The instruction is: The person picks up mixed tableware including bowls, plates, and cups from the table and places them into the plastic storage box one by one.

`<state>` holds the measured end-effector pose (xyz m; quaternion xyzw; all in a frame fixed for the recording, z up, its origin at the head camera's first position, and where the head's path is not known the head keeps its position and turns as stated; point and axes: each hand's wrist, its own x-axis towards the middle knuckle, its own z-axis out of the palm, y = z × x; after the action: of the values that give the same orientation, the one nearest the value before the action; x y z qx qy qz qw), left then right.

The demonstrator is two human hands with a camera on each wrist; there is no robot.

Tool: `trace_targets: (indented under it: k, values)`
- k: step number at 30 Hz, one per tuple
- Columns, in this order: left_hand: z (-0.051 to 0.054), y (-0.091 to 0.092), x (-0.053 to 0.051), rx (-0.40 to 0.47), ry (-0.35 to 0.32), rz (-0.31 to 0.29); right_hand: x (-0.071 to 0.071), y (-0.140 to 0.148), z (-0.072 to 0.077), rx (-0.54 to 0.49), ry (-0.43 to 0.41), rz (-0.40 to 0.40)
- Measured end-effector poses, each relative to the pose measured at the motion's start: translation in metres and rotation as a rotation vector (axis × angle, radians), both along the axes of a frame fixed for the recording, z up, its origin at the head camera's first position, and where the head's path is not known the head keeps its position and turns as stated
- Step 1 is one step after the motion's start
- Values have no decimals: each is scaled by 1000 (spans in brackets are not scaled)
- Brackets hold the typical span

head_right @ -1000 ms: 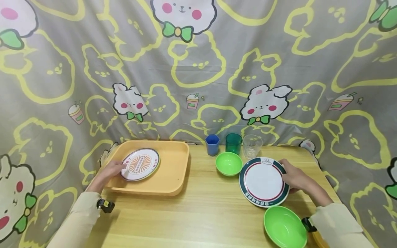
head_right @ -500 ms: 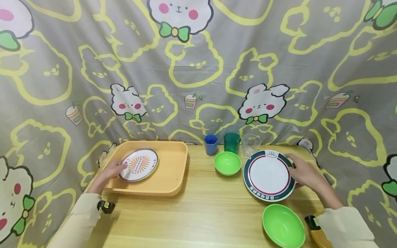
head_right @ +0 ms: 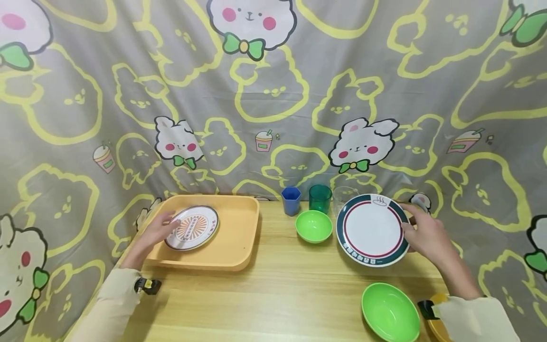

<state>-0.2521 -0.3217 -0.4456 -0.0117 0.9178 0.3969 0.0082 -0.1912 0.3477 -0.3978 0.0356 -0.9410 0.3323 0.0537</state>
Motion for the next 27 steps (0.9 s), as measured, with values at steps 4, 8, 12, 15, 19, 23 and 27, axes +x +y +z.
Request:
trace_targets:
  k: [4, 8, 12, 15, 19, 23, 27]
  values:
    - [1, 7, 1, 61, 100, -7, 3, -4, 1, -9, 73, -42]
    - [3, 12, 2, 145, 174, -4, 4, -8, 3, 24, 117, -90]
    - [6, 23, 2, 238, 194, 9, 3, -12, 5, 50, 166, -142]
    - [9, 34, 2, 313, 194, 5, 5, -16, 5, 26, 189, -176]
    - [12, 47, 3, 402, 201, -17, 7, -23, 4, -56, 213, -201]
    - [12, 58, 4, 448, 207, -28, 8, -30, 2, -160, 217, -199]
    - [8, 67, 4, 482, 214, -41, 6, -35, -2, -229, 200, -206]
